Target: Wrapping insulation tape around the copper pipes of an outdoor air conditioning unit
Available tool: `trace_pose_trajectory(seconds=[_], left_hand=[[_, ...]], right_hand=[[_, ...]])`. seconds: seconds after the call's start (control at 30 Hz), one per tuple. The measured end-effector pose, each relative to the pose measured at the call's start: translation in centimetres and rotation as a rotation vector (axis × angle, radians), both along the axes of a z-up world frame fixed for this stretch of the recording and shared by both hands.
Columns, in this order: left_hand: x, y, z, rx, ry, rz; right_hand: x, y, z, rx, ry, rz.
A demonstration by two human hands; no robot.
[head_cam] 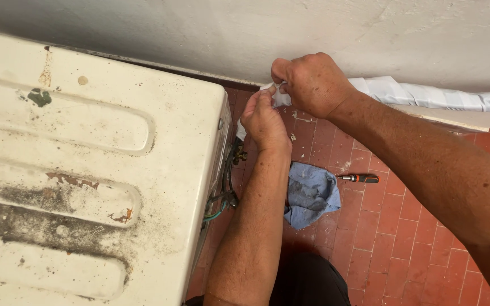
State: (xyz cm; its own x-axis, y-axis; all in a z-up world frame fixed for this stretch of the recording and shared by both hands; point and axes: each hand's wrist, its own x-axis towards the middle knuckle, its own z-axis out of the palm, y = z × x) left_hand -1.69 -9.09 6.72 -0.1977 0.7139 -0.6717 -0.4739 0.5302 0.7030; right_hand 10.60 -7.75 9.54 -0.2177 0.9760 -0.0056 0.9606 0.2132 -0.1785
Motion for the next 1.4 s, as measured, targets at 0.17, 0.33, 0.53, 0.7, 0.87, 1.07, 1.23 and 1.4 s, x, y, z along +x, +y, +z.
trace_pose_trajectory(seconds=[0.17, 0.33, 0.53, 0.7, 0.87, 1.07, 1.23, 1.4], left_hand=[[0.1, -1.1, -0.4, 0.238, 0.217, -0.145], [0.0, -2.9, -3.4, 0.827, 0.795, -0.357], [0.5, -3.2, -5.6, 1.017, 1.016, -0.554], [0.9, -2.1, -3.8, 1.012, 1.098, -0.64], [1.3, -0.9, -2.8, 0.908, 1.132, -0.778], [2.3, -0.5, -2.4, 0.836, 1.201, -0.857], [2.3, 0.3, -0.8, 0.734, 1.112, -1.011], [2.6, 0.9, -0.8, 0.651, 1.062, -1.138]], right_hand=[[1.7, 0.9, -2.6, 0.103, -0.124, 0.056], [2.3, 1.5, -3.2, 0.035, -0.157, -0.047], [2.2, 1.1, -4.0, 0.169, -0.344, -0.055], [3.0, -0.6, -3.0, 0.313, -0.447, -0.054], [5.8, -6.2, 0.5, 0.523, -0.434, -0.131], [7.4, -13.3, 5.0, 0.455, -0.267, -0.124], [5.9, -16.1, 7.8, 0.436, -0.089, -0.105], [4.3, -16.8, 13.0, 0.486, 0.049, -0.089]])
